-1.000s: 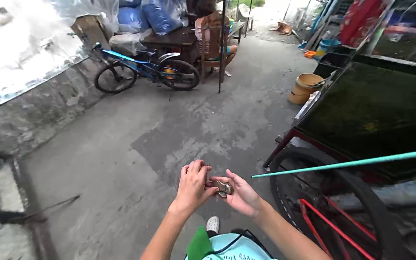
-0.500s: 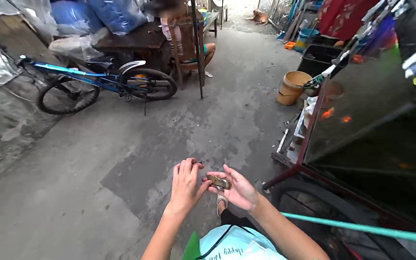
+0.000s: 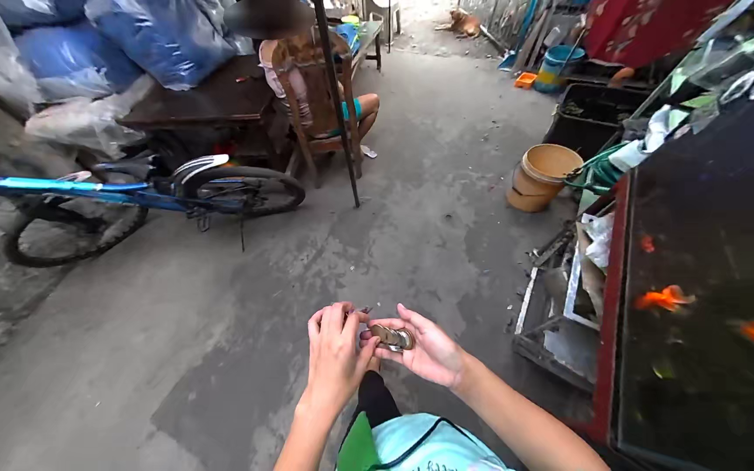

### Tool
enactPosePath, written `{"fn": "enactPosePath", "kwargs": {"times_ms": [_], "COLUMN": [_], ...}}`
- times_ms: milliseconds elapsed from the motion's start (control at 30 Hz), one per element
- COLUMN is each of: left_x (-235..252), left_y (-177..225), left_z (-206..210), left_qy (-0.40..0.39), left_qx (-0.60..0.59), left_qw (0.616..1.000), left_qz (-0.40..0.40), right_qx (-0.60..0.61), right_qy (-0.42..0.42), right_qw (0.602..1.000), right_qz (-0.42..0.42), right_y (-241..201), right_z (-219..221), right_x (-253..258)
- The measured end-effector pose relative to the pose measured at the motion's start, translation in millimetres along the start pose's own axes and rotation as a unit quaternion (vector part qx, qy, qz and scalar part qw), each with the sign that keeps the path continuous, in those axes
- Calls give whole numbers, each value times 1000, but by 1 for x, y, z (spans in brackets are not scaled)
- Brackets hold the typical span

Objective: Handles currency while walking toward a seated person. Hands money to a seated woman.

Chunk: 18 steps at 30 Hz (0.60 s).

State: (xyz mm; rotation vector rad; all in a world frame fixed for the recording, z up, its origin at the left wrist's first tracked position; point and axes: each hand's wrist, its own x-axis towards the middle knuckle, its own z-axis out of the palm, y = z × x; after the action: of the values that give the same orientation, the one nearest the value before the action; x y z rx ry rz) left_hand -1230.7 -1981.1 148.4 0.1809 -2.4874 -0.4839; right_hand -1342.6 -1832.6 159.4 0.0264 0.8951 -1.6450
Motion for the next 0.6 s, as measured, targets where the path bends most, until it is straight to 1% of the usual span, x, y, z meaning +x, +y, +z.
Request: {"fn": "enactPosePath", "kwargs": {"times_ms": [133,267,400,467,600], "left_x": [93,196,294,336,419], "left_y": [-49,-94,-130,-143,-165], "left_z": [41,67,101,120,159], "left_qy": [-55,-143,-167,-199,-323], "left_qx": [-57,-96,-116,-150,-222], "left_qw": [994,972,947,934,893], "left_qz": [82,161,247,255,220], "right_qx": [0,2,18,32,37], "right_qy": [33,40,50,58,71], "right_qw": [999,999,997,996,995], "right_qz": [-20,-37,-58,-61,-62], "right_y": [-73,-149,-223,-253,-312], "right_z": [-12,-15,-27,-36,-61], "right_x": [61,118,161,178,214]}}
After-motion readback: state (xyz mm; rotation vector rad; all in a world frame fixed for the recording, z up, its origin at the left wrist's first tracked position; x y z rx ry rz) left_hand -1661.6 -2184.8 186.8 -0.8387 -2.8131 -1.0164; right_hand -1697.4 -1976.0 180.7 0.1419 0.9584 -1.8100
